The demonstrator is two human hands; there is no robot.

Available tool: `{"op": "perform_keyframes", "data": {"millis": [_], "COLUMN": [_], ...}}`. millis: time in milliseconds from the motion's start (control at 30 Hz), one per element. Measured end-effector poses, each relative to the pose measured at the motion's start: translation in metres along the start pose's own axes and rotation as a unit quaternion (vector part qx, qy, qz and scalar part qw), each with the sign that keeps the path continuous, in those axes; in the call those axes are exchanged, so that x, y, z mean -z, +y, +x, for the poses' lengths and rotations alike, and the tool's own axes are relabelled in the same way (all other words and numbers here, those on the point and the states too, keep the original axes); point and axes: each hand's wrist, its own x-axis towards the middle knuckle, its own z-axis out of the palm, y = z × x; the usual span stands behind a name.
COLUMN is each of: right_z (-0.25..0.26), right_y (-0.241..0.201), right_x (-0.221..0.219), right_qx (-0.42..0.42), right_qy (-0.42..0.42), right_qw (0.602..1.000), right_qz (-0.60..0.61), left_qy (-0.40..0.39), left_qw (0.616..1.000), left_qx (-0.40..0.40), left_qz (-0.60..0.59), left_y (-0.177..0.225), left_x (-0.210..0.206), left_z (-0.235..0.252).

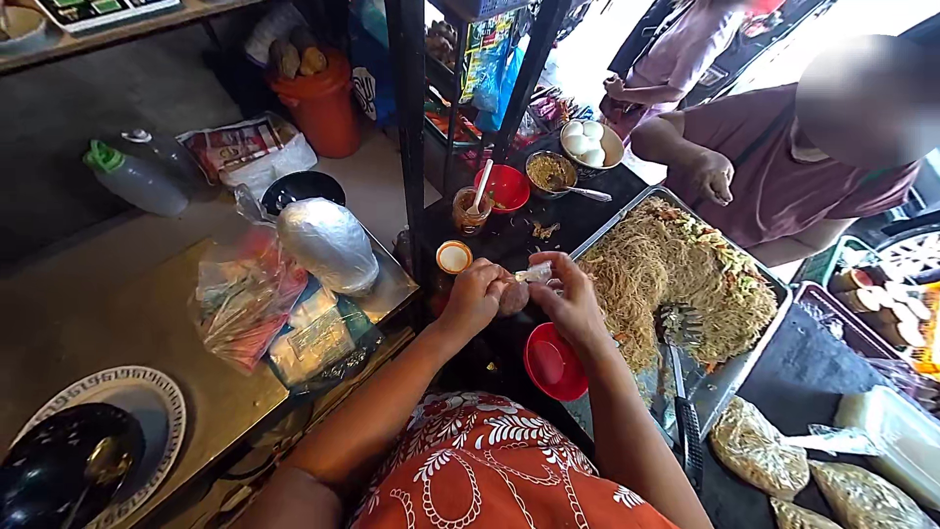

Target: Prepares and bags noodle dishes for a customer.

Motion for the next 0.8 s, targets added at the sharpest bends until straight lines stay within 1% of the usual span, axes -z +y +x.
{"op": "perform_keyframes", "data": {"millis": [33, 67, 133, 233, 333, 433, 467, 500, 567, 633, 667, 700, 733, 800], "right_z": [0.001, 0.0, -0.005, -0.013, -0.015, -0.013, -0.013, -0.013, -0.013, -0.011, -0.01, -0.008, -0.006, -0.002], "right_y": [0.007, 0.013, 0.013, -0.003, -0.003, 0.001, 0.002, 0.003, 0.003, 0.0, -0.002, -0.006, -0.01, -0.028], "right_x": [-0.003, -0.008, -0.013, -0.002, -0.001, -0.009, -0.01, -0.008, 0.002, 0.018, 0.026, 0.033, 0.038, 0.037], "right_qx": [0.005, 0.028, 0.068, 0.065, 0.035, -0.044, -0.06, -0.068, -0.087, -0.113, -0.115, -0.106, -0.088, -0.044], "right_qy": [-0.028, -0.028, 0.016, 0.036, 0.038, 0.032, 0.029, 0.021, -0.02, -0.071, -0.082, -0.076, -0.055, 0.004], "right_qw": [0.998, 0.994, 0.986, 0.981, 0.977, 0.97, 0.971, 0.973, 0.977, 0.977, 0.978, 0.98, 0.983, 0.987], "right_qz": [-0.053, -0.099, -0.153, -0.178, -0.205, -0.235, -0.231, -0.22, -0.194, -0.167, -0.155, -0.149, -0.149, -0.155], "left_qy": [-0.002, -0.004, -0.012, -0.013, -0.037, -0.062, -0.062, -0.044, 0.049, 0.164, 0.225, 0.272, 0.293, 0.271], "left_qw": [1.0, 1.0, 1.0, 0.999, 0.997, 0.992, 0.992, 0.996, 0.996, 0.97, 0.95, 0.933, 0.925, 0.932], "left_qx": [-0.003, -0.009, -0.012, -0.001, 0.025, 0.054, 0.047, 0.022, -0.071, -0.119, -0.107, -0.078, -0.039, 0.024], "left_qz": [-0.004, -0.009, -0.023, -0.046, -0.065, -0.095, -0.096, -0.079, 0.013, 0.136, 0.19, 0.223, 0.238, 0.241], "left_y": [0.002, 0.004, 0.009, 0.012, 0.003, -0.008, -0.006, -0.001, 0.012, 0.019, 0.016, 0.01, 0.001, -0.022], "left_x": [0.002, 0.004, 0.007, 0.01, 0.003, -0.009, -0.004, 0.005, 0.039, 0.095, 0.126, 0.155, 0.182, 0.218], "left_z": [0.001, 0.003, 0.007, 0.017, 0.029, 0.027, 0.022, 0.013, -0.008, -0.03, -0.04, -0.048, -0.052, -0.053]}}
